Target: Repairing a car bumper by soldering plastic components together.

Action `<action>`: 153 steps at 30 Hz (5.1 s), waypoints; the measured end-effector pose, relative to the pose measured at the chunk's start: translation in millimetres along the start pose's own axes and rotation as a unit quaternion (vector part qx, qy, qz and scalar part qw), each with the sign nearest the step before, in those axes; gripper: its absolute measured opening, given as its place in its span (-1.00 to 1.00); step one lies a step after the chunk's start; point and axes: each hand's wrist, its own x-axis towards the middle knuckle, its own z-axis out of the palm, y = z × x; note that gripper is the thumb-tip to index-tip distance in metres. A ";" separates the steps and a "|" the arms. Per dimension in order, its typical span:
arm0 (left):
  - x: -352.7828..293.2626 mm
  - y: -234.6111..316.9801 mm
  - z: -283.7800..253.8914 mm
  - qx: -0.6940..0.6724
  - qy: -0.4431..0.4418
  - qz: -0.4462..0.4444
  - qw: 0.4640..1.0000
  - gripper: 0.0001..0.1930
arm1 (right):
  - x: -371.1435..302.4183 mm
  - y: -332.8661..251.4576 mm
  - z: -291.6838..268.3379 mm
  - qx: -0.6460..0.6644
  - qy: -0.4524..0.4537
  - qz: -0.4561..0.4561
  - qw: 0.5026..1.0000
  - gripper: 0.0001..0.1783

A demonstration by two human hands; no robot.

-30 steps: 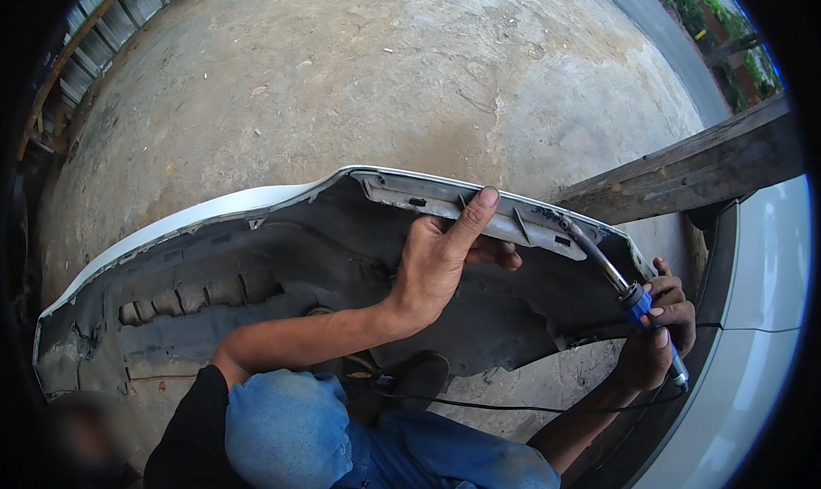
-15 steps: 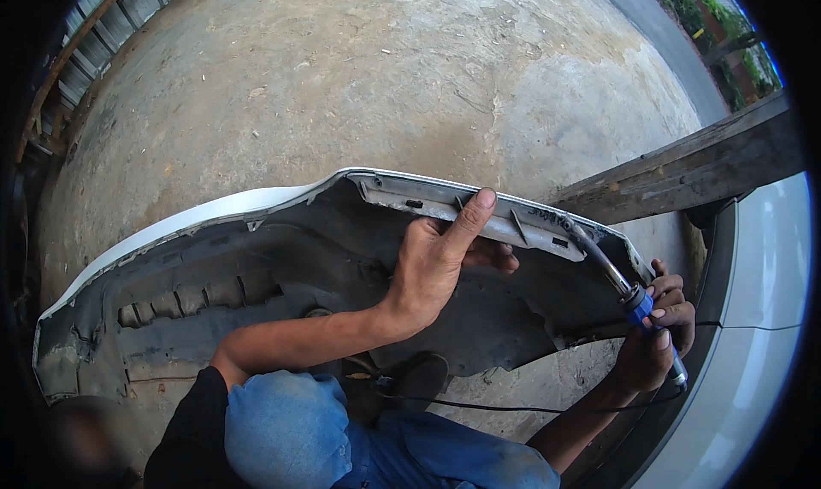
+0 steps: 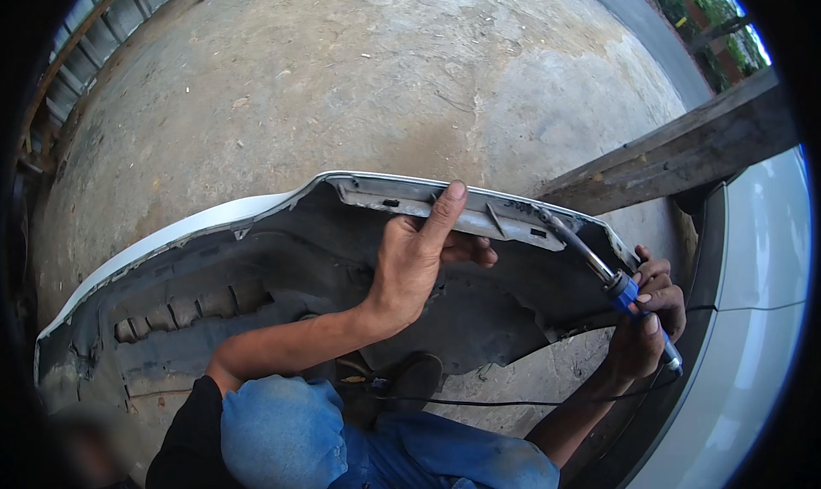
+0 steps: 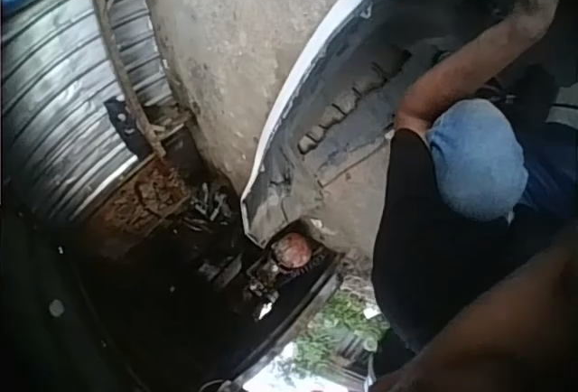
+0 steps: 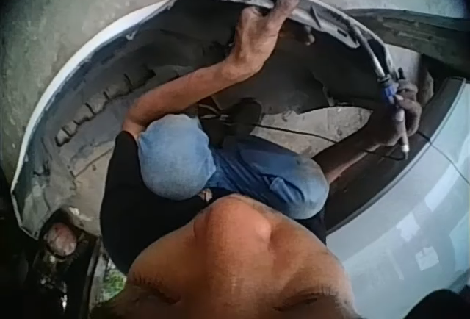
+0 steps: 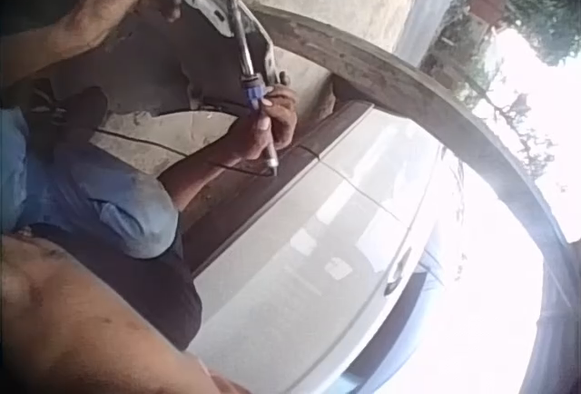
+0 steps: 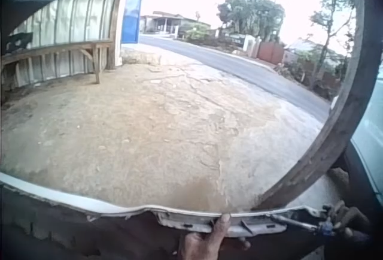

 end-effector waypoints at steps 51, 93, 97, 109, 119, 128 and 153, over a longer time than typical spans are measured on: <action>1.4 1.3 -1.4 0.011 0.039 0.005 0.999 -0.51 | 9.6 -6.7 22.6 -0.008 -0.010 0.035 0.999 -0.62; 3.4 2.2 2.2 0.018 0.052 0.007 0.998 -0.44 | 8.1 -5.9 19.2 -0.087 -0.071 -0.012 0.994 -0.75; 4.6 2.3 2.4 0.006 0.048 0.019 0.999 -0.46 | 8.4 -5.9 22.6 -0.071 -0.070 -0.006 0.995 -0.76; 6.4 0.3 3.1 0.009 0.046 0.039 0.998 -0.43 | 9.8 -6.9 21.0 -0.064 -0.074 0.012 0.995 -0.77; 4.5 1.5 3.3 0.012 0.054 0.027 0.998 -0.42 | 8.3 -7.2 20.5 -0.068 -0.076 0.018 0.995 -0.75; 4.7 1.3 3.5 0.011 0.049 0.028 0.998 -0.43 | 11.3 -4.0 21.5 -0.070 -0.089 -0.032 0.993 -0.79; 5.4 -0.1 3.3 -0.006 0.052 0.033 0.998 -0.44 | 11.2 -6.4 8.5 -0.056 -0.146 0.013 0.988 -0.77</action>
